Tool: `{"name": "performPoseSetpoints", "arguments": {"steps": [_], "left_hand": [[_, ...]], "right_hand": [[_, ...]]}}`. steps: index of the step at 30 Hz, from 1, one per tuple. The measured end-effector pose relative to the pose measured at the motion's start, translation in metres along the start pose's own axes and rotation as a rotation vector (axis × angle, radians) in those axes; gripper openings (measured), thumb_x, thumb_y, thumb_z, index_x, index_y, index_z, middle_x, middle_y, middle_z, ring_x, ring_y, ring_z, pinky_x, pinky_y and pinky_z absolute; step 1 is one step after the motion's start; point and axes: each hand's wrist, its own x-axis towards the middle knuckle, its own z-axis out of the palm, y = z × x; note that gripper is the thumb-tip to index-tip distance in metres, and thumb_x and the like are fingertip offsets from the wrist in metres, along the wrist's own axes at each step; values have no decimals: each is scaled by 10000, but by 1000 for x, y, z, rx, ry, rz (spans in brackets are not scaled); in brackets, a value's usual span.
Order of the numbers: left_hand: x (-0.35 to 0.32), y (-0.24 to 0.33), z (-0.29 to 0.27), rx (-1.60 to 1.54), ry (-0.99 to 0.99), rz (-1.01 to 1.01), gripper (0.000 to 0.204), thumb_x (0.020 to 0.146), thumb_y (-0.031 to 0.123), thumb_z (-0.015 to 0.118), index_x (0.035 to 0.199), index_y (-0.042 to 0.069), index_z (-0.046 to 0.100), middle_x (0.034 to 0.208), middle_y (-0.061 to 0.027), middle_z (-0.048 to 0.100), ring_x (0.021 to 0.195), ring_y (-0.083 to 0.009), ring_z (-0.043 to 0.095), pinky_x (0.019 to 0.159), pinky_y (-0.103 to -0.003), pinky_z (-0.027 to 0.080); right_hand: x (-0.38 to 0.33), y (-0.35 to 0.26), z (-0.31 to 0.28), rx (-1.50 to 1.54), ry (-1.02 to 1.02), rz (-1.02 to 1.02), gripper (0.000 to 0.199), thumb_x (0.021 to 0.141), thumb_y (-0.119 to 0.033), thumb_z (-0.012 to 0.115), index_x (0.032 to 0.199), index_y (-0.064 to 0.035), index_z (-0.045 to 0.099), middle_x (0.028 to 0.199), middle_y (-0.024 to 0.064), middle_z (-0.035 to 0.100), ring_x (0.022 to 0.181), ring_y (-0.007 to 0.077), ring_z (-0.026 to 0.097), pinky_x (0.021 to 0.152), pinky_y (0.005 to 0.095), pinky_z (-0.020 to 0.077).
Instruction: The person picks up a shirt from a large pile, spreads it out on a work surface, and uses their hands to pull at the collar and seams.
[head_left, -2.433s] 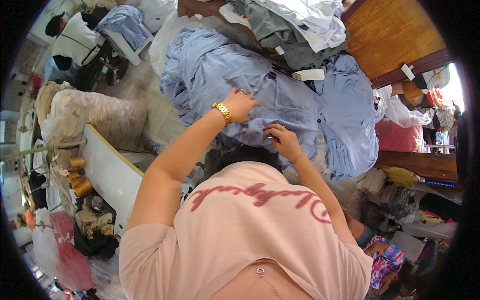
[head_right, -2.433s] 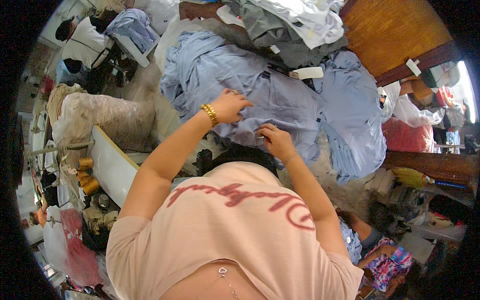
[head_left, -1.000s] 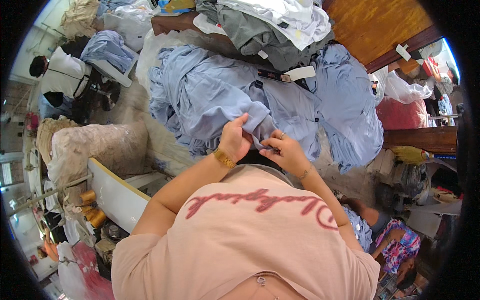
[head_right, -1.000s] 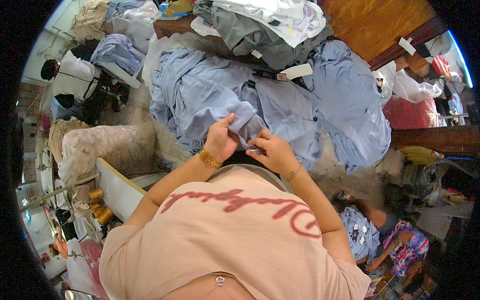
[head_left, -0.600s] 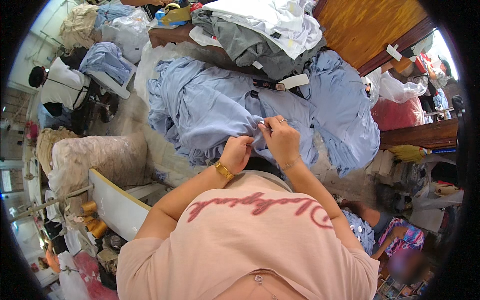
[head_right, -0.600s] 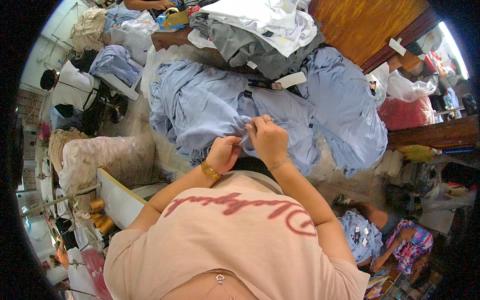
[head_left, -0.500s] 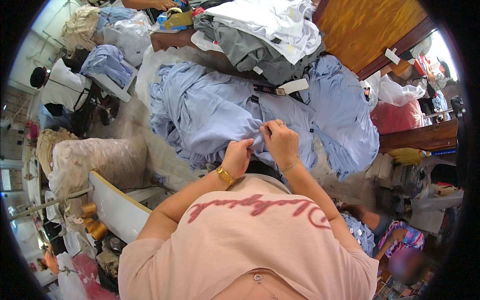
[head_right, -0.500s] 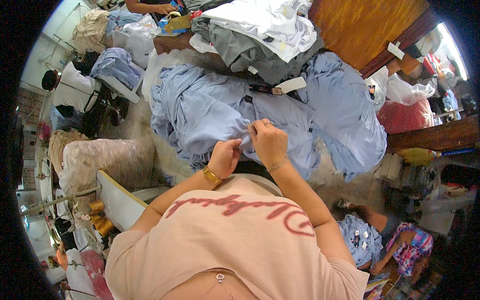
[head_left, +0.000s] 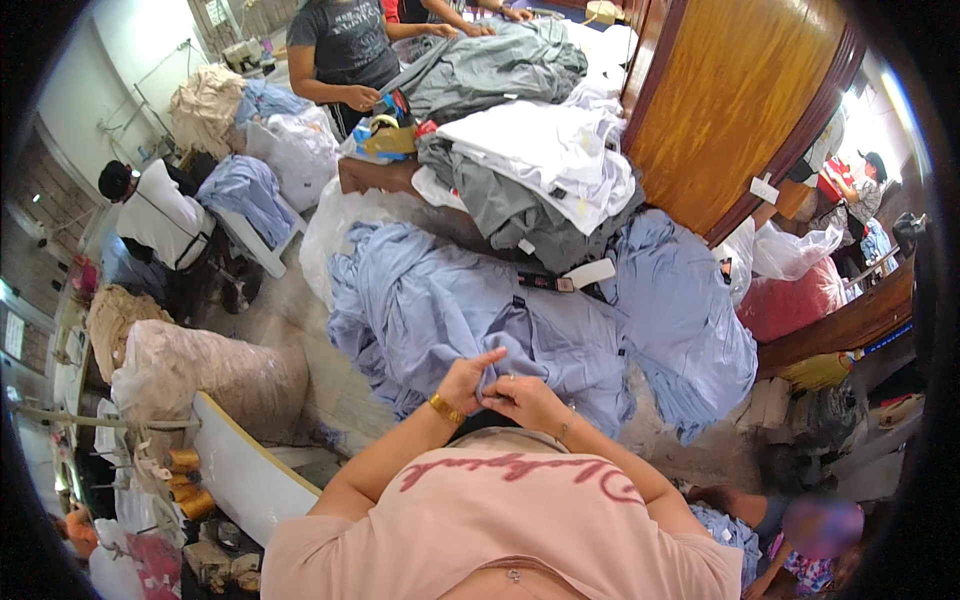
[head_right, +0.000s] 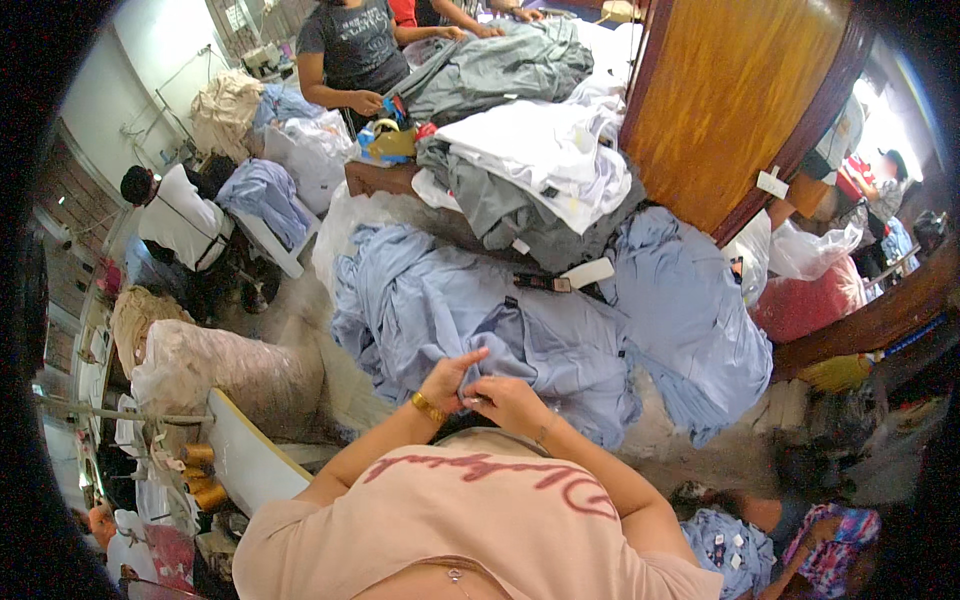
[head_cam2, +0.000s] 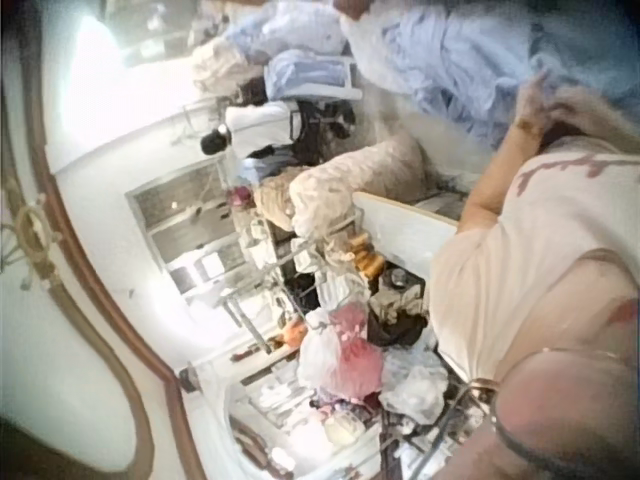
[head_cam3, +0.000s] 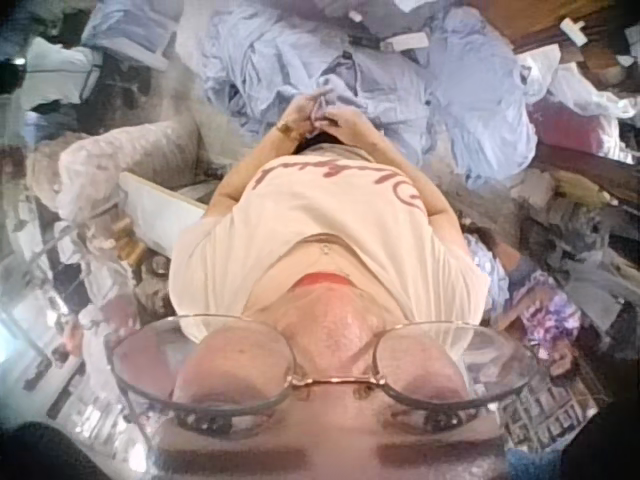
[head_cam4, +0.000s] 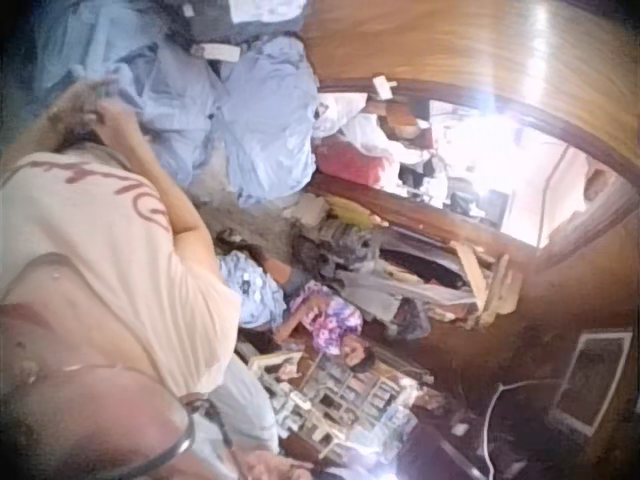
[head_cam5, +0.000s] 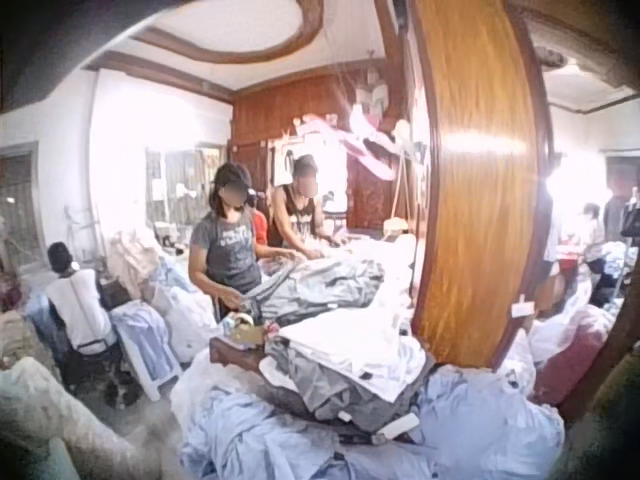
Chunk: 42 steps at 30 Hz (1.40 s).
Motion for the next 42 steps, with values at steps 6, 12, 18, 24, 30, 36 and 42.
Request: {"name": "performPoseSetpoints", "arguments": {"steps": [6, 12, 18, 24, 30, 36, 42], "left_hand": [[6, -15, 15, -101, 110, 221, 155, 768, 115, 662, 856, -5, 621, 841, -69, 620, 701, -164, 598, 626, -292, 483], [9, -27, 15, -98, 180, 246, 134, 766, 75, 648, 873, 8, 604, 831, -73, 628, 713, -174, 609, 626, -313, 501], [4, -24, 17, -110, 172, 279, 141, 755, 17, 625, 890, 14, 588, 820, -66, 623, 711, -172, 611, 622, -298, 508], [8, -26, 10, -84, 160, 282, 118, 753, 13, 609, 866, -4, 580, 784, -60, 607, 679, -160, 599, 588, -284, 499], [11, -29, -4, -56, 199, 188, 70, 738, 1, 585, 807, -6, 575, 732, -60, 589, 627, -157, 583, 556, -297, 487], [6, -28, 5, -140, 205, 163, 74, 734, 18, 579, 805, 16, 556, 708, -39, 553, 631, -153, 554, 551, -326, 489], [5, -30, 7, -97, 215, 201, 83, 721, 7, 579, 799, 18, 553, 718, -37, 548, 628, -152, 545, 563, -310, 477]], "right_hand": [[8, 3, -1, -57, 584, 42, 150, 794, -79, 571, 943, -68, 581, 866, 104, 555, 748, 263, 559, 629, 334, 451], [-15, 35, -2, -31, 666, 239, 133, 789, -36, 553, 909, -47, 608, 811, 103, 569, 661, 248, 548, 594, 312, 435], [-15, 32, -9, -60, 695, 168, 97, 781, -32, 577, 862, -53, 627, 790, 74, 557, 573, 176, 484, 536, 274, 390], [-5, 28, -10, -78, 647, 161, 107, 766, -67, 616, 873, -61, 616, 801, 69, 564, 602, 184, 525, 556, 286, 428], [-6, 42, 12, 15, 644, 224, 189, 745, -103, 661, 887, -53, 546, 764, 71, 580, 612, 186, 538, 563, 282, 440], [-8, 42, 15, 119, 668, 248, 192, 750, -87, 652, 901, -56, 539, 756, 72, 585, 636, 180, 552, 590, 283, 450], [-8, 37, 8, -60, 607, 153, 249, 724, -48, 642, 958, -74, 561, 768, 78, 566, 644, 210, 567, 581, 303, 456]]}}
